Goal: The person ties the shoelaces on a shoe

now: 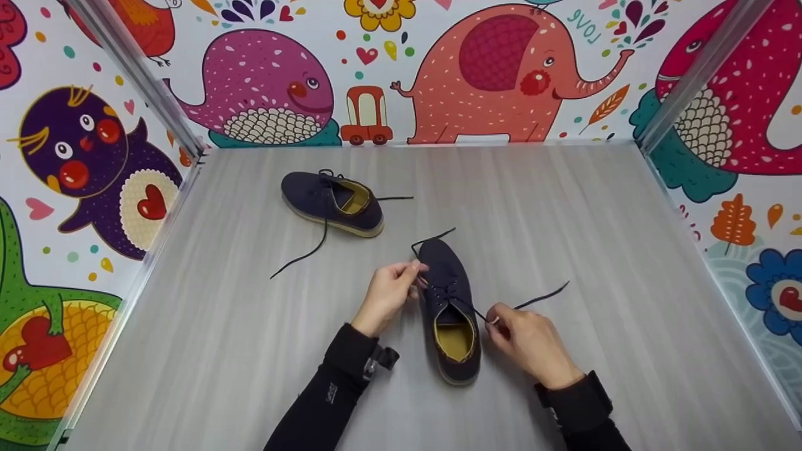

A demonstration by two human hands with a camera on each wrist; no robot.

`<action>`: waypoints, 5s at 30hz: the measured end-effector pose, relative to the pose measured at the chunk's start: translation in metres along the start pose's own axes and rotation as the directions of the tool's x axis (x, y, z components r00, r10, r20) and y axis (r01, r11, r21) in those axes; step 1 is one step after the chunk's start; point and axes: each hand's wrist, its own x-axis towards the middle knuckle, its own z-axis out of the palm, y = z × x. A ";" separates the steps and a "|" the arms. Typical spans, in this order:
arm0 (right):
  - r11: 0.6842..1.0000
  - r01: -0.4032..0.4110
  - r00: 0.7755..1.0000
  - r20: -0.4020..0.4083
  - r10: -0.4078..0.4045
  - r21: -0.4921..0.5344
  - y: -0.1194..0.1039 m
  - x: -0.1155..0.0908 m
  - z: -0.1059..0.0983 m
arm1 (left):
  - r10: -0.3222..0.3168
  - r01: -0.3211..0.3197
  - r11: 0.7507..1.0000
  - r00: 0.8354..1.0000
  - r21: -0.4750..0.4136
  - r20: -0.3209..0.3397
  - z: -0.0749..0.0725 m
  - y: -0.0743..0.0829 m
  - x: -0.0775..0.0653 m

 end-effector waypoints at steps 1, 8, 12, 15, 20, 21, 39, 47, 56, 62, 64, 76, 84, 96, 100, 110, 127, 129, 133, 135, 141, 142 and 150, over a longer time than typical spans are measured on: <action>1.000 -0.018 1.000 -0.001 0.018 0.009 0.000 -0.001 0.000 | -0.009 0.009 1.000 1.000 -0.017 0.004 0.000 -0.001 -0.004; 0.976 -0.153 0.987 -0.017 0.157 0.153 -0.002 -0.005 -0.001 | -0.048 0.058 0.978 0.998 -0.203 0.051 0.004 -0.008 -0.015; 0.904 -0.297 0.955 0.080 0.286 0.308 -0.003 -0.005 -0.001 | -0.055 0.066 0.972 0.997 -0.226 0.056 0.004 -0.009 -0.018; 0.773 -0.463 0.886 0.242 0.394 0.434 -0.006 -0.004 -0.001 | -0.058 0.069 0.972 0.997 -0.223 0.055 0.004 -0.010 -0.020; 0.416 -0.697 0.708 0.469 0.528 0.584 -0.013 0.000 0.005 | -0.060 0.073 0.972 0.996 -0.225 0.061 0.005 -0.013 -0.022; 0.341 -0.720 0.675 0.494 0.549 0.605 -0.014 0.001 0.006 | -0.064 0.076 0.971 0.996 -0.225 0.064 0.005 -0.013 -0.022; -0.419 -0.407 0.582 0.584 0.566 0.811 -0.005 0.046 0.020 | -0.082 0.116 0.946 0.989 -0.302 0.121 0.009 -0.020 -0.025; -0.297 -0.353 0.625 0.460 0.631 0.887 0.005 0.044 0.004 | -0.104 0.132 0.941 0.989 -0.313 0.104 0.006 -0.026 -0.026; -0.168 -0.339 0.639 0.358 0.681 0.926 0.017 0.036 -0.016 | -0.132 0.170 0.877 0.985 -0.450 0.114 0.001 -0.024 -0.026; -0.115 -0.332 0.644 0.314 0.698 0.936 0.012 0.033 -0.021 | -0.109 0.149 0.856 0.988 -0.494 0.109 0.000 -0.021 -0.024; -0.070 -0.328 0.636 0.275 0.721 0.942 0.010 0.033 -0.022 | -0.105 0.146 0.868 0.988 -0.474 0.112 0.001 -0.021 -0.024; 0.688 -0.034 0.815 -0.378 0.439 0.725 -0.011 0.098 -0.045 | -0.135 0.174 0.914 0.982 -0.366 0.130 0.006 -0.022 -0.023; 0.899 0.231 0.953 0.098 -0.285 0.372 -0.058 0.188 -0.017 | -0.113 0.144 0.945 0.986 -0.294 0.119 0.005 -0.023 -0.022; 0.960 0.118 0.938 0.290 -0.192 0.254 -0.036 0.176 -0.010 | -0.131 0.154 0.952 0.986 -0.265 0.105 0.004 -0.024 -0.019; 0.969 0.079 0.950 0.278 -0.144 0.232 -0.026 0.159 -0.012 | -0.143 0.167 0.947 0.984 -0.275 0.103 0.004 -0.024 -0.019; 0.975 -0.023 0.943 0.328 -0.051 0.220 -0.020 0.131 -0.016 | -0.177 0.190 0.953 0.981 -0.234 0.079 0.004 -0.019 -0.014; 0.976 -0.002 0.939 0.335 -0.072 0.216 -0.046 0.108 -0.009 | -0.118 0.119 0.987 0.993 -0.107 0.017 0.003 -0.018 -0.010; 0.978 -0.012 0.943 0.326 -0.058 0.207 -0.046 0.107 -0.007 | -0.072 0.072 0.997 0.997 -0.004 -0.018 0.001 -0.016 -0.008; 0.979 -0.016 0.954 0.295 -0.047 0.205 -0.046 0.106 -0.005 | 0.133 -0.092 0.944 0.985 0.317 -0.108 -0.006 -0.005 0.002; 0.978 -0.023 0.958 0.283 -0.038 0.207 -0.045 0.105 -0.005 | 0.243 -0.177 0.865 0.966 0.469 -0.083 -0.010 0.002 0.011; 0.968 -0.089 0.963 0.269 0.023 0.236 -0.044 0.102 -0.004 | 0.269 -0.309 0.604 0.947 0.735 0.177 -0.015 0.010 0.038; 0.964 -0.101 0.962 0.272 0.032 0.245 -0.044 0.102 -0.004 | 0.253 -0.312 0.580 0.947 0.752 0.198 -0.015 0.010 0.040; 0.934 -0.226 0.951 0.269 0.151 0.277 -0.040 0.104 -0.001 | 0.296 -0.383 0.525 0.919 0.760 0.259 -0.018 0.002 0.049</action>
